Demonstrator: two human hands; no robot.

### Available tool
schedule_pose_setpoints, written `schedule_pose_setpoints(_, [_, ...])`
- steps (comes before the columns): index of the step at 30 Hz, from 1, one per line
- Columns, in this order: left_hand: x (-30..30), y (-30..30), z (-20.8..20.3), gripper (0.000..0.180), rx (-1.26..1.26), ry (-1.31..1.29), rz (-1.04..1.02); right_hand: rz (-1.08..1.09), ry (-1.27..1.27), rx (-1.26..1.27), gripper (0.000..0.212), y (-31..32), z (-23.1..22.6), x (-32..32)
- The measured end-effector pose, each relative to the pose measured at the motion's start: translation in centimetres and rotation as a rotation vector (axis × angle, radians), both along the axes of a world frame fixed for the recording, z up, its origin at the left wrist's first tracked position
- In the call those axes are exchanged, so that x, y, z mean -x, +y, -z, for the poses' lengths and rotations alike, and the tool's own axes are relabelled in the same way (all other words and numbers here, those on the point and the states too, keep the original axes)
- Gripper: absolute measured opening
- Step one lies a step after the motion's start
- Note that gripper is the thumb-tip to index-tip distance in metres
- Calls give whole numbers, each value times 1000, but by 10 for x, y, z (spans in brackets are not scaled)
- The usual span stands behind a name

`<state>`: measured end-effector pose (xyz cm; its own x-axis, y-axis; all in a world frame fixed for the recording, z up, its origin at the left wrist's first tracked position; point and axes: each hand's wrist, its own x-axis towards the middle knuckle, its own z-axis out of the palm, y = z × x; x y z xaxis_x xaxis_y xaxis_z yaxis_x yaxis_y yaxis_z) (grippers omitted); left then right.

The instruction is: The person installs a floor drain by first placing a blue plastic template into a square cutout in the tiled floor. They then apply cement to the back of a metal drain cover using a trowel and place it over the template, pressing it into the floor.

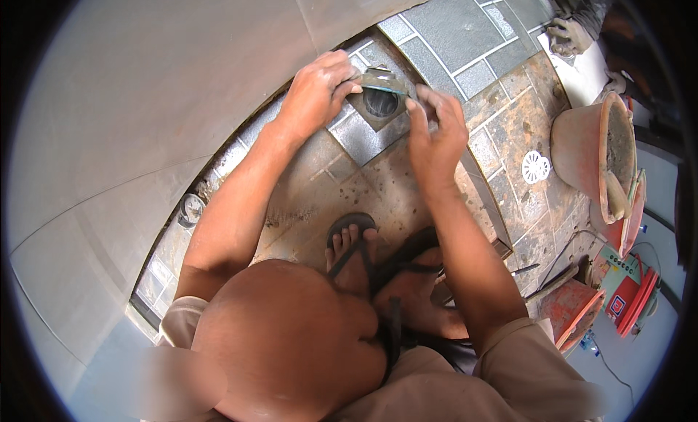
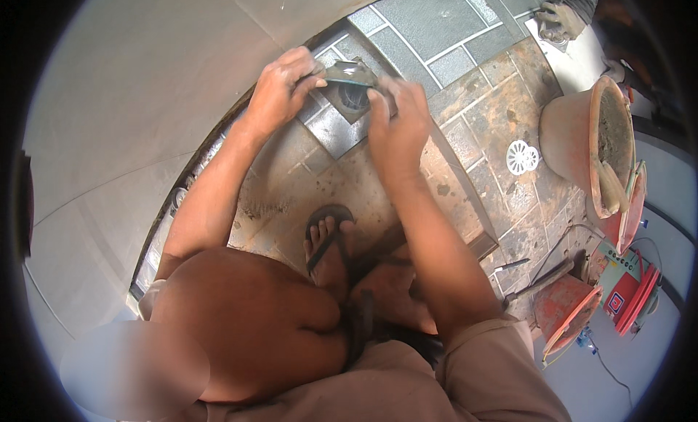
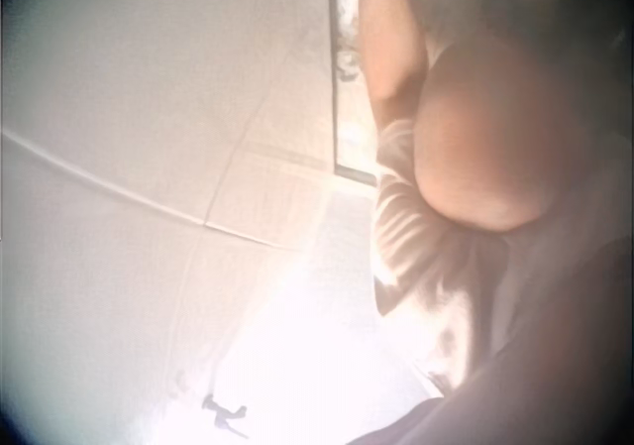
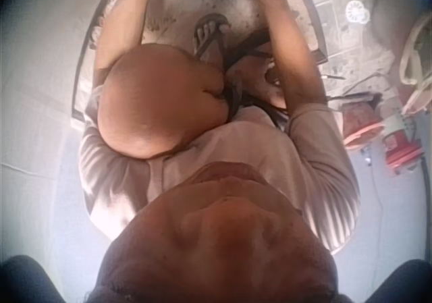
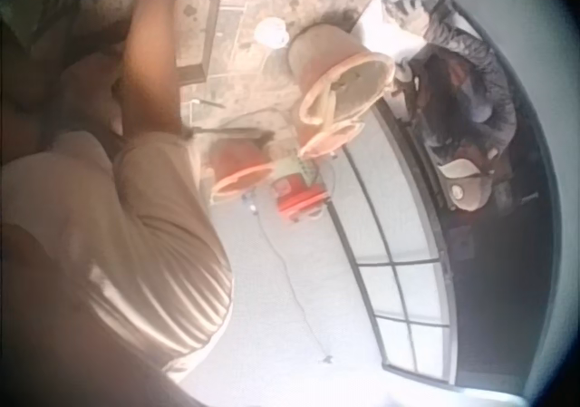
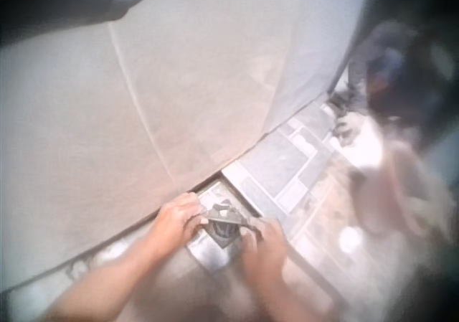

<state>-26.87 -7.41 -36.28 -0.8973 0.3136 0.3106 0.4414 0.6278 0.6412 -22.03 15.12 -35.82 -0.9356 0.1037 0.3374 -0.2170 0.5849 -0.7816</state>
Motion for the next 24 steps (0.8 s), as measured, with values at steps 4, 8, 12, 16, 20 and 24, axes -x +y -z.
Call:
schedule_pose_setpoints(4, [-17,-9,0,17,-11,52,-68,78,-605,320,25,12,30,-35])
schedule_pose_setpoints(8, [-32,-3,-2,15,-80,50,-91,121,-695,903,46,-3,72,-29])
schedule_pose_setpoints(12, [-48,7,-2,16,-132,80,-122,45,-728,998,36,-14,75,-17])
schedule_pose_setpoints(16, [-64,16,6,12,-228,-31,-146,-6,-659,1046,20,-10,73,-18])
schedule_pose_setpoints(20, [-77,32,29,8,-441,-243,-326,45,-604,819,14,3,72,-11])
schedule_pose_setpoints(24, [-74,48,55,3,-903,-677,-563,3,-446,101,32,12,64,12])
